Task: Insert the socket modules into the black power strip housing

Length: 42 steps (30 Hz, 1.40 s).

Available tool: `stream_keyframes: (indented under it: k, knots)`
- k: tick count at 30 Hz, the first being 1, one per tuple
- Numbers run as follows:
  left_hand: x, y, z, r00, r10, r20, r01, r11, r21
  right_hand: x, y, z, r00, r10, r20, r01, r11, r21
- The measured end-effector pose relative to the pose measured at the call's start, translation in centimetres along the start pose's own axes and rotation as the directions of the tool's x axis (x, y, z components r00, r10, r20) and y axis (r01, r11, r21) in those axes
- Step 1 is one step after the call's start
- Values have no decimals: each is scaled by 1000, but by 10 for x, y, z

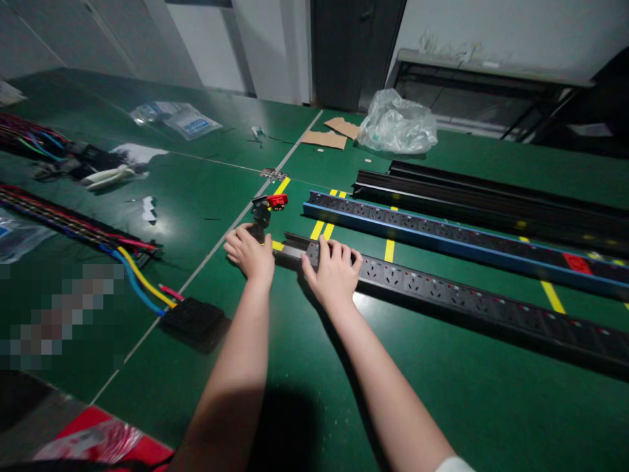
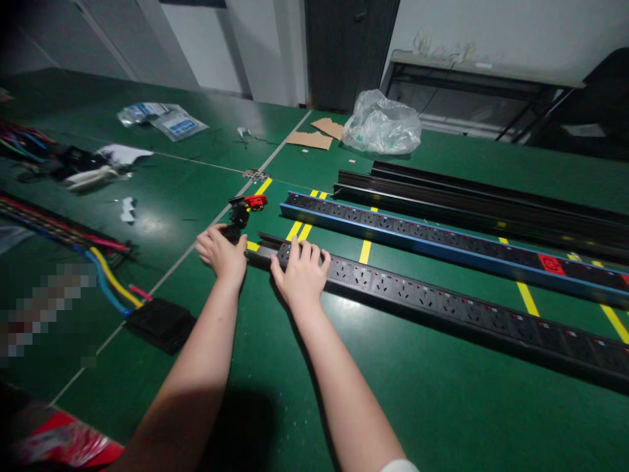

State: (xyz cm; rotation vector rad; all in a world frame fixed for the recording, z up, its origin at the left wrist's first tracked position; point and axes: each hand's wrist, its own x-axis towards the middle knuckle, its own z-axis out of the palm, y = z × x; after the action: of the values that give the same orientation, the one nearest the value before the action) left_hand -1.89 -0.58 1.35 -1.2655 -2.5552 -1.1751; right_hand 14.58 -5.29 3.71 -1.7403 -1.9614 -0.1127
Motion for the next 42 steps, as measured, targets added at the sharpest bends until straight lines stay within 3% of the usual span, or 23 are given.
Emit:
stream_keyframes:
  k: [6,9,12,15,17,20,28,33,36,42]
  knots:
    - [6,-5,6,1000,-17,-1,17,994,-107,11,-8,1,993,116,11,-116,993,-38]
    - [9,-8,9,997,-53,-48,37,957,-286,13,-9,2,995,99,-5,-99,995,-32]
    - [13,-10,10,991,-128,-49,83,844,-530,12,-8,3,996,87,-14,-87,996,-28]
    - [17,-10,12,972,-215,90,212,657,-723,12,-8,3,997,77,-22,-78,997,-27]
    - [19,-10,13,958,-236,162,271,564,-780,11,-8,4,997,73,-30,-74,997,-31]
    - [19,-12,16,959,-213,188,274,523,-807,10,-7,5,997,64,-45,-66,997,-42]
    - [12,-9,15,989,-40,144,139,598,-789,5,-1,11,996,-14,-88,9,998,-60]
    - [11,-12,13,984,-49,171,161,655,-738,4,0,12,996,-24,-89,18,998,-64]
    - [9,-15,11,989,-1,147,100,738,-667,3,0,12,996,-28,-85,22,998,-62]
    - [6,-13,4,961,148,232,37,766,-642,3,0,14,997,-27,-75,22,998,-64]
